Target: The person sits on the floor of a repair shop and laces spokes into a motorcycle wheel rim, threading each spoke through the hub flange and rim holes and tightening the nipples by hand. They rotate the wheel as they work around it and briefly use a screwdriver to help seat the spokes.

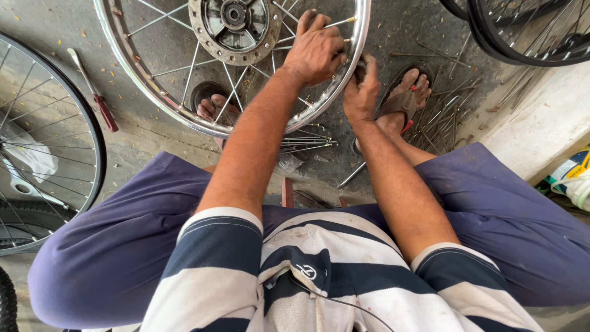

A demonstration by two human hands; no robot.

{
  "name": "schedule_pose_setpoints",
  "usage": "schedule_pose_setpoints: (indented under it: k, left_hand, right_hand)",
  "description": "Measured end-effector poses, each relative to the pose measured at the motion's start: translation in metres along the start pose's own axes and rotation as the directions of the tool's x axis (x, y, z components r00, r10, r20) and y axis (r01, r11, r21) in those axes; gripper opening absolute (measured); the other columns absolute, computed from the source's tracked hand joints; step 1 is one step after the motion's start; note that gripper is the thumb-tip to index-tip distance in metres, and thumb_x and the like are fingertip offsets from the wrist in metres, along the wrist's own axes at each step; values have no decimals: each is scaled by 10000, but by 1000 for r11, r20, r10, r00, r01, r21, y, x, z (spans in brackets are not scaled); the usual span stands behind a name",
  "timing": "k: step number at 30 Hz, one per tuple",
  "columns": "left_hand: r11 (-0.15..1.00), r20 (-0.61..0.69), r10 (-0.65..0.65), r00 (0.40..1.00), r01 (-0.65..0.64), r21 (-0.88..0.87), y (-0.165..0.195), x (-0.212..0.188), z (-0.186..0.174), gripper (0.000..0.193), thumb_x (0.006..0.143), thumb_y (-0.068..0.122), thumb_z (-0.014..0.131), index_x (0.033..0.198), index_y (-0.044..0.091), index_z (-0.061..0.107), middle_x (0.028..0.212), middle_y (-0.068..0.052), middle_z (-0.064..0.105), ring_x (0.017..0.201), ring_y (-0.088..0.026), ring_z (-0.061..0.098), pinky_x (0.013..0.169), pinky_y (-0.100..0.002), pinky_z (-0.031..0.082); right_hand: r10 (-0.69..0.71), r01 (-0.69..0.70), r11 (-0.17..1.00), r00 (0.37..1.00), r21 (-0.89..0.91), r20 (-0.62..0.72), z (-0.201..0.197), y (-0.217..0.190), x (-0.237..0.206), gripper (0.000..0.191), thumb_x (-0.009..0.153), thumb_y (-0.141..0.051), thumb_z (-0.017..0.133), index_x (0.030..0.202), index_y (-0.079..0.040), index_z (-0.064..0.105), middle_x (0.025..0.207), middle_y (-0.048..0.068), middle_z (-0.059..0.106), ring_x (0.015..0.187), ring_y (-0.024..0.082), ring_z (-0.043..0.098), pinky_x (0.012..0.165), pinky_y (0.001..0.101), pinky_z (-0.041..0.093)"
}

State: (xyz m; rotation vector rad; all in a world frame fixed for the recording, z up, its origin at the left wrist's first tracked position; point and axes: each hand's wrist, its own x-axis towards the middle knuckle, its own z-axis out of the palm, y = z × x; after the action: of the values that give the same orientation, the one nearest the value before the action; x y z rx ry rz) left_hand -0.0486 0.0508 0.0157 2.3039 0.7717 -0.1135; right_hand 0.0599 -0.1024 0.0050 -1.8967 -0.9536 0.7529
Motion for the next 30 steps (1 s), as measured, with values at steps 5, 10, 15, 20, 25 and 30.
schedule_pose_setpoints:
  k: [5,10,15,20,25,30]
  left_hand:
    - [1000,-15,2,1000,-2,24,1,-1,-4,280,986,396,610,939,170,769,1082,-27,657,1328,-261,450,1208,-580,76]
    - [999,63,-10,998,7,45,5,0,-9,301,1015,417,583,1019,175,763,1149,-54,652,1341,-282,427,1204,-598,93]
    - [999,-3,14,1000,-14,51,7,4,-9,268,939,397,607,1009,191,764,1169,-48,651,1332,-318,403,1157,-610,97]
    - [999,-4,24,1000,-24,22,8,5,-9,313,961,406,610,1095,154,737,1202,-30,652,1340,-286,431,1199,-591,132]
    - [999,-2,-4,1000,4,47,16,8,-10,293,942,402,596,1062,181,746,1179,-32,652,1329,-299,422,1186,-586,135]
    - [1000,39,-9,999,10,-24,18,9,-11,296,990,401,573,1102,179,733,1171,-17,664,1316,-254,462,1238,-562,140]
  right_hand:
    - [64,-65,995,998,-71,-9,2,4,1,82,1042,-64,565,1080,-20,622,829,98,698,755,124,667,676,320,535]
    - [-26,28,991,999,129,-19,1,10,1,170,1016,-90,622,1135,16,562,915,187,616,836,136,591,742,380,508]
    - [-18,16,996,999,-86,-28,-1,19,4,152,1048,-140,636,1069,9,612,833,142,603,784,158,549,735,371,503]
    - [-19,23,988,999,155,-31,0,26,6,209,1038,-143,615,1163,16,562,958,97,652,870,129,592,785,338,528]
    - [-13,12,1000,1000,-8,-22,-2,26,9,133,1089,-111,613,1106,21,620,904,77,645,821,153,580,765,339,518]
    - [2,4,992,999,128,-41,-4,19,11,210,1056,-141,596,1173,32,585,947,98,676,851,116,604,740,329,522]
